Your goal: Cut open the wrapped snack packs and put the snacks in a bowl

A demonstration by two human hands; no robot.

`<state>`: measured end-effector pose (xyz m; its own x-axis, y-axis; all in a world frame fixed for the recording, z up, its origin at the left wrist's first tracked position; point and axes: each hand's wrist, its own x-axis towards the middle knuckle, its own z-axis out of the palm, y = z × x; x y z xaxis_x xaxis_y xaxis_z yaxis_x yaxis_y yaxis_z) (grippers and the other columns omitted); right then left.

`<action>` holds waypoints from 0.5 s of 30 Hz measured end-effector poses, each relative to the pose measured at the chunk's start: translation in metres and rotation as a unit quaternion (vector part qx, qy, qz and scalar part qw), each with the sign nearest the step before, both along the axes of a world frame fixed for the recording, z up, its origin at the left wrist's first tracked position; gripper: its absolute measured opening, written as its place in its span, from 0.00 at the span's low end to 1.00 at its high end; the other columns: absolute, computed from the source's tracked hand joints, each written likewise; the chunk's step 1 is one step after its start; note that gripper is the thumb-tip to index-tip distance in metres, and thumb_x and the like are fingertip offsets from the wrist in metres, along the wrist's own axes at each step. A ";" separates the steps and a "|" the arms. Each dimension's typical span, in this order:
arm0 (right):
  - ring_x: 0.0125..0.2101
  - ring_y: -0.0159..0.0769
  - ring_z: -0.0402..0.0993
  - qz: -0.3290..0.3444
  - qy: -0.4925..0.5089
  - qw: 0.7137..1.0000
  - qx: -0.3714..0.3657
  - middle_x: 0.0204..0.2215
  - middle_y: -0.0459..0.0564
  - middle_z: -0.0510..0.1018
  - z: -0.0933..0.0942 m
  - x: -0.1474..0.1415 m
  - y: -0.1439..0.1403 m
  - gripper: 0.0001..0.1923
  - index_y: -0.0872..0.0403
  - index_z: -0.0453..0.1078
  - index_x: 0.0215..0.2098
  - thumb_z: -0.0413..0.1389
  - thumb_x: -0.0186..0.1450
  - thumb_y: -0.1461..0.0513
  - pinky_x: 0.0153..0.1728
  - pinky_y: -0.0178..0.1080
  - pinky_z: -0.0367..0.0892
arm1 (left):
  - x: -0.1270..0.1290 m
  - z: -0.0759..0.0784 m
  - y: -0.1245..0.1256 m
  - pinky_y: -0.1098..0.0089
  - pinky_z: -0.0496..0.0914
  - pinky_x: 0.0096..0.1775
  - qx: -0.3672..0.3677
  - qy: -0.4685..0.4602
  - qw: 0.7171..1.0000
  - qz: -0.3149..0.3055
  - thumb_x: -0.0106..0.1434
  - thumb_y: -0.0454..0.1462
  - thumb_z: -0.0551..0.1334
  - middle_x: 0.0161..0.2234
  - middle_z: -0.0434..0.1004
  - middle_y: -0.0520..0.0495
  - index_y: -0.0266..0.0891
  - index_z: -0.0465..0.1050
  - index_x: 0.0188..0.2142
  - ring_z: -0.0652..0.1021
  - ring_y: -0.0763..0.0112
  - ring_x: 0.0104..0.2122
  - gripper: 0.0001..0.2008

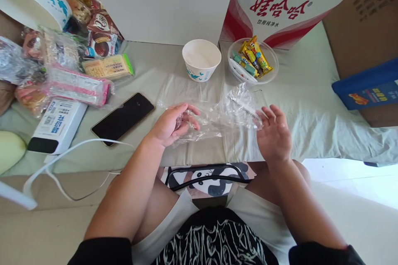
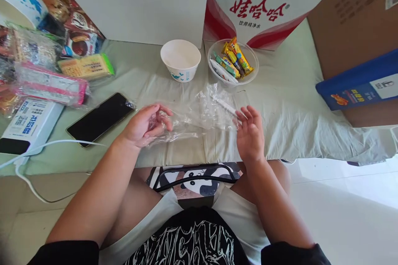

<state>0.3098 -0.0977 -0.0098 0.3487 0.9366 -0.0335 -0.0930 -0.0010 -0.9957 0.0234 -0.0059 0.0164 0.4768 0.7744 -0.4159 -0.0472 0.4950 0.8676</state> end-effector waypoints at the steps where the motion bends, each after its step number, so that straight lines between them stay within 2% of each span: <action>1: 0.61 0.46 0.73 0.007 -0.011 1.000 0.005 0.58 0.49 0.76 0.000 0.002 0.005 0.28 0.37 0.68 0.55 0.61 0.59 0.41 0.59 0.53 0.71 | -0.001 0.001 0.000 0.71 0.39 0.18 -0.017 -0.003 1.000 -0.018 0.60 0.56 0.61 0.22 0.81 0.44 0.39 0.73 0.35 0.51 0.83 0.10 0.22; 2: 0.61 0.47 0.72 0.036 -0.017 0.999 -0.003 0.58 0.50 0.76 0.000 0.002 0.012 0.32 0.37 0.67 0.57 0.63 0.57 0.40 0.61 0.54 0.69 | -0.002 0.002 0.001 0.71 0.39 0.18 -0.030 -0.003 0.999 -0.031 0.61 0.56 0.60 0.22 0.81 0.43 0.39 0.74 0.35 0.50 0.84 0.10 0.22; 4: 0.55 0.46 0.77 0.123 -0.021 0.991 -0.045 0.52 0.50 0.81 0.002 -0.002 0.024 0.38 0.39 0.66 0.60 0.68 0.55 0.42 0.58 0.53 0.71 | -0.003 0.003 0.001 0.71 0.39 0.18 -0.048 0.003 0.998 -0.048 0.63 0.56 0.57 0.23 0.82 0.42 0.39 0.75 0.36 0.48 0.84 0.10 0.22; 6: 0.43 0.42 0.79 0.194 -0.024 0.977 -0.088 0.42 0.48 0.83 0.004 -0.008 0.033 0.38 0.41 0.68 0.60 0.71 0.55 0.45 0.49 0.49 0.75 | -0.005 0.004 0.000 0.71 0.39 0.19 -0.056 0.001 0.996 -0.063 0.64 0.57 0.55 0.22 0.81 0.42 0.40 0.76 0.38 0.47 0.84 0.09 0.24; 8: 0.35 0.38 0.77 0.229 -0.032 0.967 -0.107 0.34 0.45 0.80 0.006 -0.013 0.038 0.33 0.42 0.71 0.58 0.71 0.56 0.49 0.41 0.44 0.76 | -0.007 0.004 0.000 0.72 0.39 0.19 -0.058 -0.010 0.995 -0.078 0.65 0.58 0.54 0.18 0.79 0.44 0.41 0.76 0.42 0.46 0.83 0.09 0.25; 10: 0.36 0.35 0.77 0.266 -0.048 0.957 -0.110 0.35 0.45 0.79 0.009 -0.016 0.038 0.25 0.45 0.77 0.51 0.71 0.57 0.51 0.39 0.41 0.76 | -0.010 0.005 0.000 0.72 0.39 0.18 -0.062 -0.023 0.994 -0.083 0.65 0.58 0.52 0.15 0.75 0.46 0.42 0.76 0.45 0.45 0.82 0.08 0.27; 12: 0.42 0.36 0.79 0.308 -0.066 0.943 -0.104 0.42 0.49 0.80 0.013 -0.017 0.035 0.15 0.47 0.80 0.39 0.71 0.57 0.51 0.43 0.41 0.76 | -0.013 0.006 0.001 0.72 0.40 0.17 -0.071 -0.030 0.994 -0.079 0.65 0.59 0.51 0.14 0.73 0.47 0.42 0.75 0.45 0.46 0.81 0.08 0.27; 14: 0.47 0.39 0.79 0.326 -0.062 0.937 -0.107 0.45 0.50 0.82 0.019 -0.019 0.031 0.13 0.49 0.77 0.31 0.70 0.59 0.50 0.48 0.43 0.76 | -0.015 0.007 0.003 0.72 0.40 0.17 -0.082 -0.028 0.994 -0.066 0.65 0.58 0.52 0.14 0.73 0.47 0.42 0.75 0.43 0.47 0.82 0.07 0.25; 15: 0.47 0.39 0.80 0.320 -0.046 0.939 -0.117 0.43 0.50 0.83 0.022 -0.020 0.029 0.15 0.49 0.75 0.29 0.70 0.60 0.50 0.49 0.44 0.76 | -0.016 0.007 0.005 0.72 0.39 0.17 -0.088 -0.025 0.994 -0.058 0.65 0.57 0.54 0.14 0.73 0.48 0.42 0.75 0.40 0.47 0.82 0.07 0.24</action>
